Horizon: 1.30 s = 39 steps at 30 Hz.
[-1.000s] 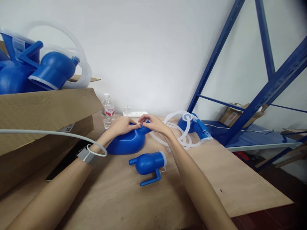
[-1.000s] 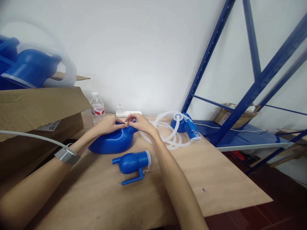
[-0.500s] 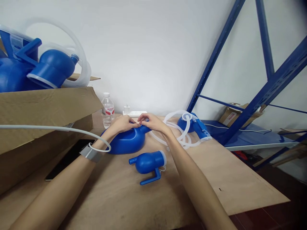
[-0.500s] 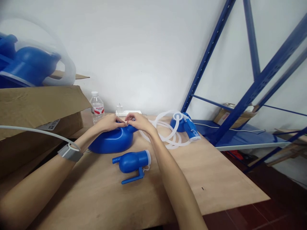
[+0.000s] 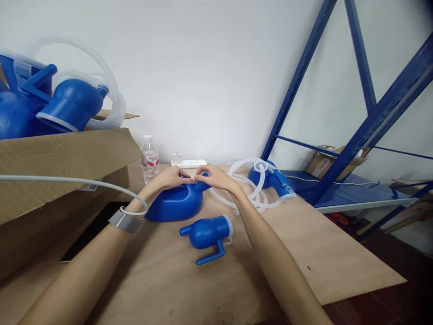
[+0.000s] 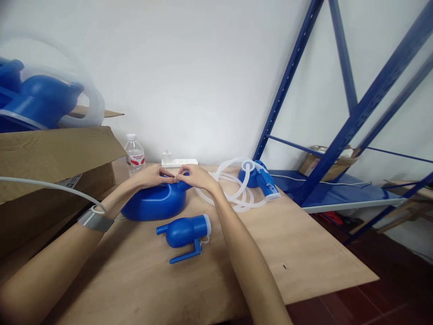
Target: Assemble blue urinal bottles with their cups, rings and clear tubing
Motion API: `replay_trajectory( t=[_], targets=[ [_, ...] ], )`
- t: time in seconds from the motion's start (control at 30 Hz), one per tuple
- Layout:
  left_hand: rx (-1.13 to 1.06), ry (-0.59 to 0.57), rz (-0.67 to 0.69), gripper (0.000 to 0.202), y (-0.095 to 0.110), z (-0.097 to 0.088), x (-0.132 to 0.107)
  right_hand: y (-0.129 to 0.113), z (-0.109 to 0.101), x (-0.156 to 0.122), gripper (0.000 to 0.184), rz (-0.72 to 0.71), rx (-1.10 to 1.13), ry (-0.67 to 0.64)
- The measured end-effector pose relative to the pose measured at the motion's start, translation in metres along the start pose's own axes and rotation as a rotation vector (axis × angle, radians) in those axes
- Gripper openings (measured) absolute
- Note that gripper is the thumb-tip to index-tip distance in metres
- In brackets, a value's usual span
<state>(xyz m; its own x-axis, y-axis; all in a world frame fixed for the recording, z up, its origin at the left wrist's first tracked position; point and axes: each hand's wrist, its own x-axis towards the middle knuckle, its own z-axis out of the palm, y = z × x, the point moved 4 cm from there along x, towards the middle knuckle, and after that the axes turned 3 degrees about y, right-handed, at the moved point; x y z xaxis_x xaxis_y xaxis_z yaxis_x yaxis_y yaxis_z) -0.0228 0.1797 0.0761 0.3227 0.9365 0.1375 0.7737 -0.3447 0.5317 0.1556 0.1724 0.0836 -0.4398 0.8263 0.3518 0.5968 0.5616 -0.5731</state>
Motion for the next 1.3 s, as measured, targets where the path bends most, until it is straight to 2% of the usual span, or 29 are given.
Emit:
replay_trajectory(
  t=[0.27,0.67,0.87,1.03,1.13,1.2,1.3],
  targets=[
    [0.008,0.014,-0.028,0.055,0.002,0.000,-0.003,0.002,0.002,0.002,0.012,-0.017,-0.022,0.017],
    [0.040,0.055,-0.042,0.058,0.004,-0.001,-0.003,0.003,0.002,0.004,0.015,-0.063,0.131,-0.022],
    [0.095,0.079,-0.056,0.059,0.002,0.000,-0.001,0.008,0.005,0.008,0.018,-0.097,0.121,-0.028],
    [0.128,0.119,-0.040,0.058,0.001,0.000,-0.002,0.007,0.006,0.004,0.017,-0.018,-0.008,0.035],
    [0.154,0.157,-0.028,0.061,0.001,0.000,-0.006,-0.002,-0.004,-0.004,0.021,-0.070,-0.163,0.135],
    [0.224,0.233,-0.009,0.063,0.001,-0.001,-0.009,-0.011,-0.019,-0.014,0.029,-0.147,-0.240,0.232],
    [0.409,0.387,0.090,0.064,0.004,-0.002,-0.015,-0.020,-0.046,-0.044,0.032,-0.195,-0.156,0.317]
  ],
)
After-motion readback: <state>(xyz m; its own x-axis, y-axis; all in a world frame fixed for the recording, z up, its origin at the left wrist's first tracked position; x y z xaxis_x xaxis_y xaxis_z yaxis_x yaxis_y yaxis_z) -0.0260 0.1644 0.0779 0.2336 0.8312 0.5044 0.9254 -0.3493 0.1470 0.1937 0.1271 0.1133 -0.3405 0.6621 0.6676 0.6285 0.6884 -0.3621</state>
